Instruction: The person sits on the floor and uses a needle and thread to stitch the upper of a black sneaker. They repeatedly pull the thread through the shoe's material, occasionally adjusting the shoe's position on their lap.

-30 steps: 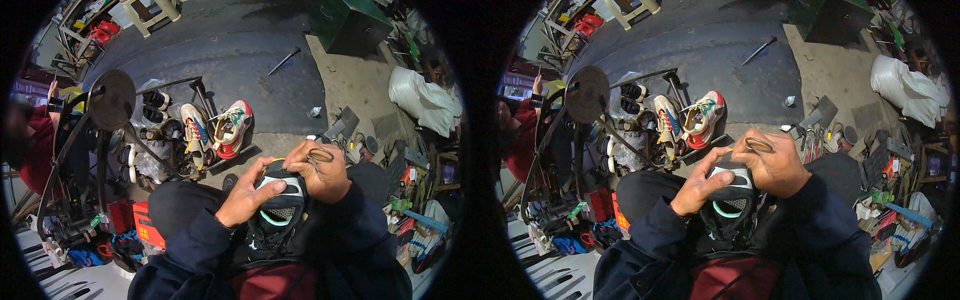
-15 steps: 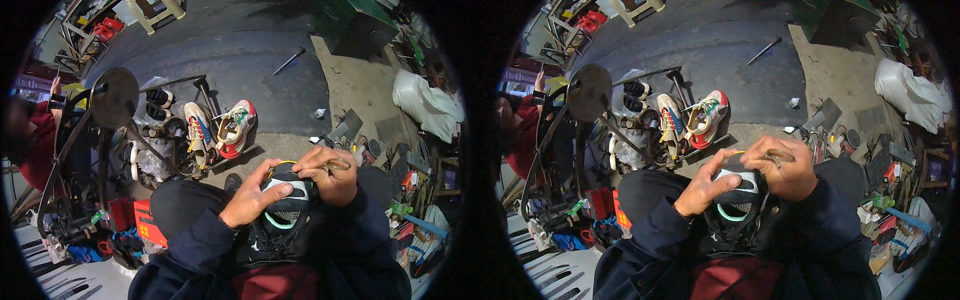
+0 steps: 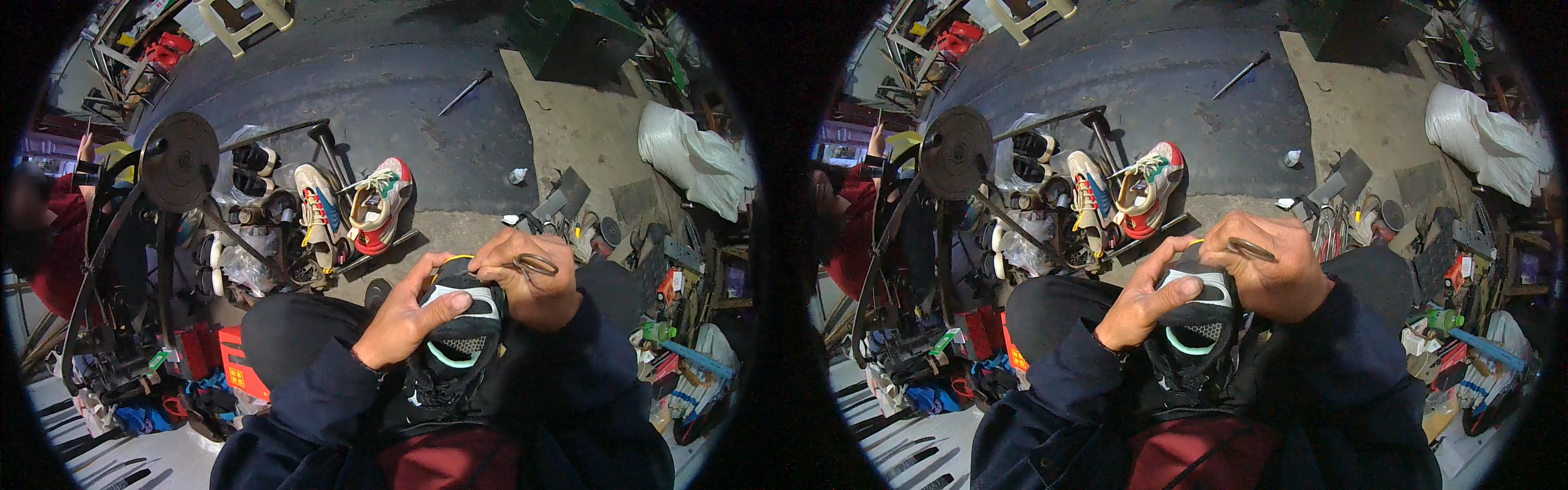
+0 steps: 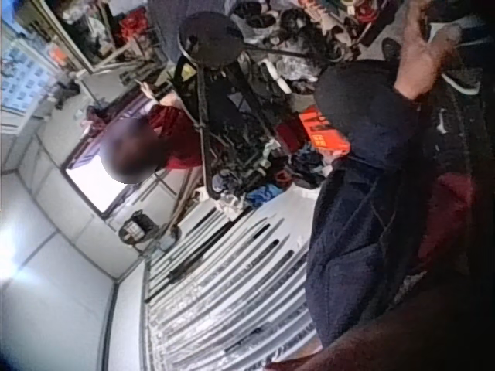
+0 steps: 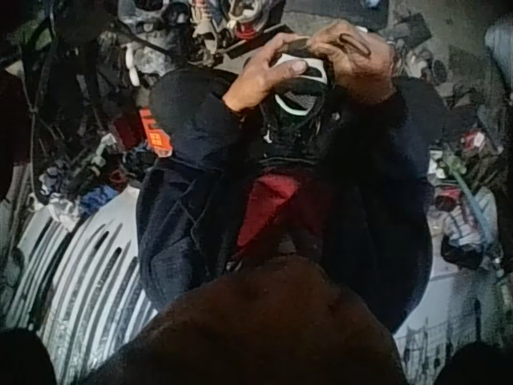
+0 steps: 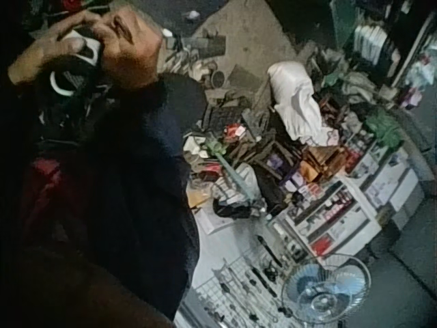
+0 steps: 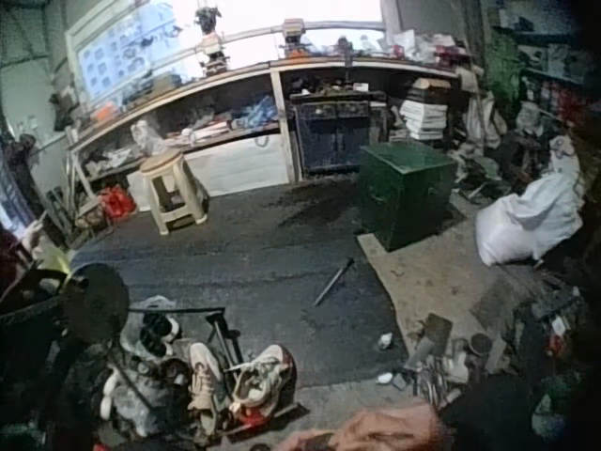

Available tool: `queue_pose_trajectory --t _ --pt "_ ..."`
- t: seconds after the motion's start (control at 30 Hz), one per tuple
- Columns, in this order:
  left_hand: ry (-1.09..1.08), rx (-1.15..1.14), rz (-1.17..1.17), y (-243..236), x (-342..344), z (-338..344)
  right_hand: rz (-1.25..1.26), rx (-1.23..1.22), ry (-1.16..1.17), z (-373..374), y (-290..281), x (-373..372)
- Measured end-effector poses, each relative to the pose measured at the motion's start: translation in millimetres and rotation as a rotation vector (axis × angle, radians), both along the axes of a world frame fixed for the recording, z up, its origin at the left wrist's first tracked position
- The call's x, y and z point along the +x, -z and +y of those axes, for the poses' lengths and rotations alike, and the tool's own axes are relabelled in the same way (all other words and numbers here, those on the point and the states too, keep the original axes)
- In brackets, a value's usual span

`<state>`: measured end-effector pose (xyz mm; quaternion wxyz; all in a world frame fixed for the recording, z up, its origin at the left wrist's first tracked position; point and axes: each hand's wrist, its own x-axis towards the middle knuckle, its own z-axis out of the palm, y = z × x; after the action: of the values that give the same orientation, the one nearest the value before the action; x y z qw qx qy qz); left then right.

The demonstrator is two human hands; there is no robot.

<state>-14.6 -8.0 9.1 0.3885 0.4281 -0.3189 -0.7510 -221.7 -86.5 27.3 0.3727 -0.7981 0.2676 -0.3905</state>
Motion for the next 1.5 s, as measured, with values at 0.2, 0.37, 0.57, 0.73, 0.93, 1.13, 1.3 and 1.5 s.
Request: queue_pose_trajectory --t 0.2,0.37,0.57,0.73,0.93,1.13,1.3,1.5 --pt "0.048 -0.018 -0.053 2 0 0 0.035 -0.002 -0.004 -1 -4 -8" --pt "0.044 -0.017 -0.044 4 -1 -2 -0.112 0.228 0.021 1 0 -6" --pt "0.0 -0.024 -0.027 4 0 -2 -0.076 -0.051 0.054 2 11 -1" --pt "0.004 -0.011 -0.031 3 1 -2 -0.157 0.116 0.065 5 15 2" --pt "0.035 -0.014 -0.066 3 6 -1 -0.155 0.541 0.1 5 5 -2" --pt "-0.006 -0.013 -0.02 3 6 -1 -0.031 0.31 0.04 3 -7 -13" --pt "-0.002 0.015 0.01 2 5 -1 -0.006 0.1 0.032 12 -7 -20" --pt "-0.006 0.008 -0.005 3 5 -2 -0.087 0.068 0.081 22 3 -15"
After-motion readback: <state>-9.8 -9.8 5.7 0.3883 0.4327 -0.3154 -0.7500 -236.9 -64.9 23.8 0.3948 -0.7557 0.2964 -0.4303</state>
